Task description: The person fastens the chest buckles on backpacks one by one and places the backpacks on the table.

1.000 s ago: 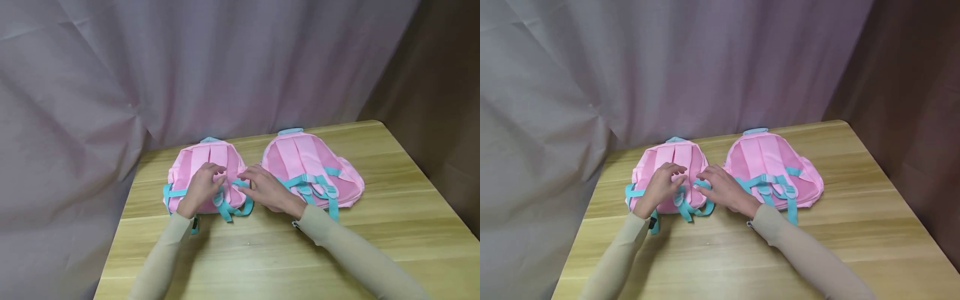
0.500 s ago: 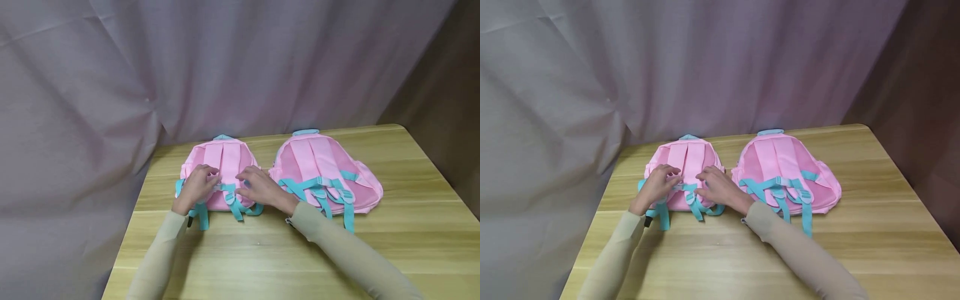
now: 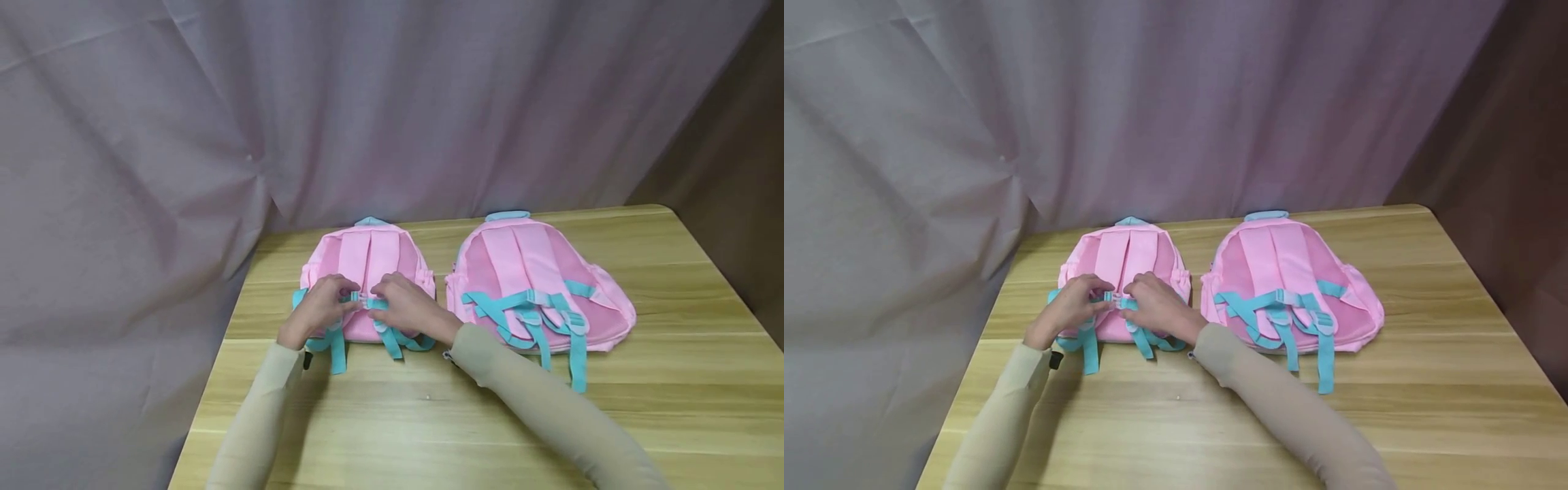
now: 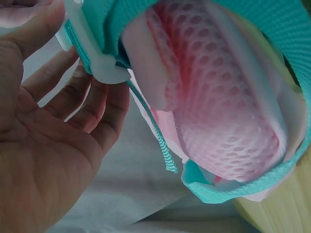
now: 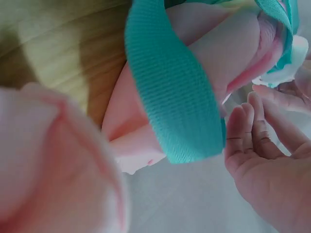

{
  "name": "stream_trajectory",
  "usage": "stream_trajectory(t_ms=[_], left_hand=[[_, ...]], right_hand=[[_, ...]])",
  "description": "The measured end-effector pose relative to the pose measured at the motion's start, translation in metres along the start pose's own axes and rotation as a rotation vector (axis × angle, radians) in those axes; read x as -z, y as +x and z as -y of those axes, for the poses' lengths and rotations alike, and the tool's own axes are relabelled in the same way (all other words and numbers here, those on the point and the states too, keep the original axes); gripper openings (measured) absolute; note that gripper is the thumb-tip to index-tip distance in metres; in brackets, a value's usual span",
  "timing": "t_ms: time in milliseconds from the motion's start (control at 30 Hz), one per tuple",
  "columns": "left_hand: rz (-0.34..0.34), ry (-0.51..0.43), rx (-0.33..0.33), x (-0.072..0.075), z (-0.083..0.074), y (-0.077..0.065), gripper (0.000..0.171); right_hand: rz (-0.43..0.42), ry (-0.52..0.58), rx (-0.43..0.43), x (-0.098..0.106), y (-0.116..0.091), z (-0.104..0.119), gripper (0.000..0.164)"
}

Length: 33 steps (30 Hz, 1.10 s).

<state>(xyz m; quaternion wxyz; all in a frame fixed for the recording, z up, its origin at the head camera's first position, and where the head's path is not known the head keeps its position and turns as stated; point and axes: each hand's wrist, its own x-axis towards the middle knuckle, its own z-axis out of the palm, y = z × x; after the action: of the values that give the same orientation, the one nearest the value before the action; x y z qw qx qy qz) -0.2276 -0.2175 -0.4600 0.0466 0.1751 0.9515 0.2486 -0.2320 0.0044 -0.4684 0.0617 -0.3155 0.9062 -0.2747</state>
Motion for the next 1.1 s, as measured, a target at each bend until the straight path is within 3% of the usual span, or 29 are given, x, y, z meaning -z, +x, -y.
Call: stream_trajectory(t_ms=[367, 700, 933, 1100], left_hand=[[-0.025, -0.039, -0.002, 0.004, 0.003, -0.004, 0.027], [-0.031, -0.129, 0.028, 0.004, 0.009, -0.007, 0.025], [-0.051, -0.165, 0.033, 0.005, 0.011, -0.012, 0.025], [-0.089, -0.179, 0.019, 0.004, 0.014, -0.014, 0.025]], right_hand=[[-0.004, -0.049, -0.025, -0.012, 0.013, 0.003, 0.017], [-0.030, -0.036, -0.060, -0.020, 0.020, 0.003, 0.026], [-0.039, 0.011, -0.053, -0.023, 0.021, 0.002, 0.008], [-0.053, 0.042, -0.059, -0.022, 0.019, 0.001, 0.004]])
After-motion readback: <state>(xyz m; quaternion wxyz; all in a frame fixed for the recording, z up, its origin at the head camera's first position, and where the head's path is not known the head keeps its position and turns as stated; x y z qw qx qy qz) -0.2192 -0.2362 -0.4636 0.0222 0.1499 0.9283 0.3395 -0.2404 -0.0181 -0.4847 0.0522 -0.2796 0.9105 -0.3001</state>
